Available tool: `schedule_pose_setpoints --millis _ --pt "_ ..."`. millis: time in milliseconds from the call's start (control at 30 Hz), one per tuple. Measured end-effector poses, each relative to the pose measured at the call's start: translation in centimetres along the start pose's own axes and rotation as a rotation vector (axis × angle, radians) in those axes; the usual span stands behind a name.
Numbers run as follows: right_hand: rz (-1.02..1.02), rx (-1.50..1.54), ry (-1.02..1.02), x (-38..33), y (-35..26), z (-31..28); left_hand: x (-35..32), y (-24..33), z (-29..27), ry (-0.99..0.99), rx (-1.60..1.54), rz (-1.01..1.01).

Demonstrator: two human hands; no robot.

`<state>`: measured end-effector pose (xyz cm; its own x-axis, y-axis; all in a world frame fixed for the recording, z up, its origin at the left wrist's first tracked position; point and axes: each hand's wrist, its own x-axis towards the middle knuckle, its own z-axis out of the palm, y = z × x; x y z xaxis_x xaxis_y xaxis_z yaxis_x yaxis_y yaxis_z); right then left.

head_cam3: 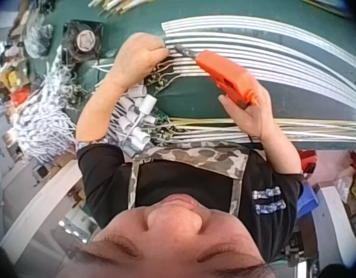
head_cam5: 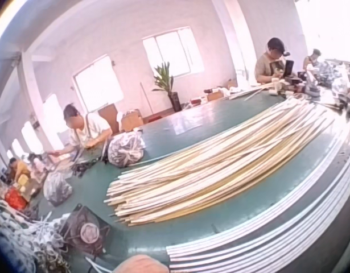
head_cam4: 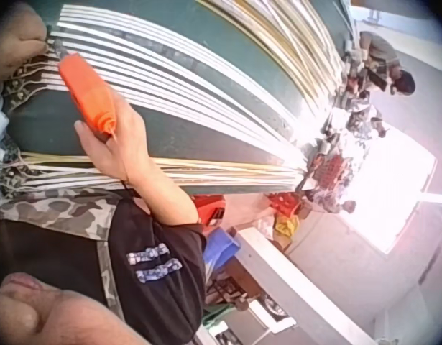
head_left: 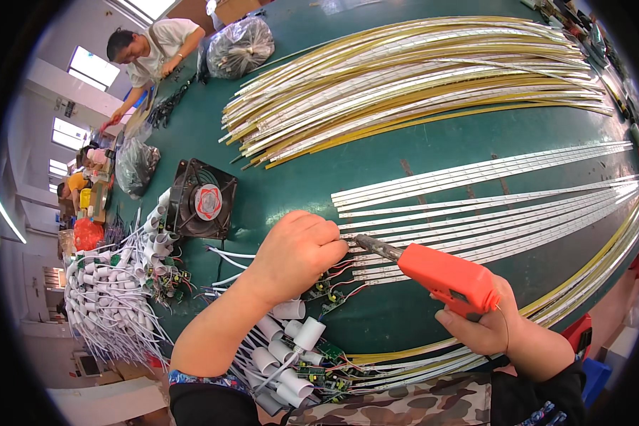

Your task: The person solders wire connections from electronic socket components onto LED light strips using a handheld soldering tool.

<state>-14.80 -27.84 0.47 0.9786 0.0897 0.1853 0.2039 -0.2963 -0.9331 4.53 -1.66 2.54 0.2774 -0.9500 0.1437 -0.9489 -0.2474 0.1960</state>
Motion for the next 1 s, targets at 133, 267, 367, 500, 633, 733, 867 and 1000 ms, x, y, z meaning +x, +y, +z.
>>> schedule_pose_setpoints --millis 133,267,367,500,633,733,867,1000 --pt "0.057 -0.013 -0.037 0.03 -0.17 0.00 0.11 0.00 0.01 -0.014 0.007 0.001" --pt "0.063 -0.039 -0.040 0.21 -0.42 -0.03 0.06 -0.06 0.20 -0.004 0.008 0.003" --pt "0.066 -0.049 -0.049 0.09 -0.50 -0.06 0.12 -0.02 0.17 -0.009 0.010 0.001" --pt "0.064 -0.051 -0.048 0.08 -0.68 -0.10 0.14 -0.06 0.26 -0.014 0.014 0.001" --pt "0.039 -0.056 -0.017 0.15 -0.89 -0.20 0.17 -0.06 0.23 -0.018 0.022 -0.001" --pt "0.106 0.048 -0.048 0.05 -0.94 -0.68 0.11 -0.12 0.29 -0.024 0.026 0.001" --pt "0.055 0.039 0.014 -0.06 -0.74 -0.56 0.06 -0.14 0.33 -0.023 0.029 0.003" --pt "0.072 0.010 0.028 -0.23 -0.57 -0.49 0.09 -0.13 0.32 -0.017 0.025 0.008"
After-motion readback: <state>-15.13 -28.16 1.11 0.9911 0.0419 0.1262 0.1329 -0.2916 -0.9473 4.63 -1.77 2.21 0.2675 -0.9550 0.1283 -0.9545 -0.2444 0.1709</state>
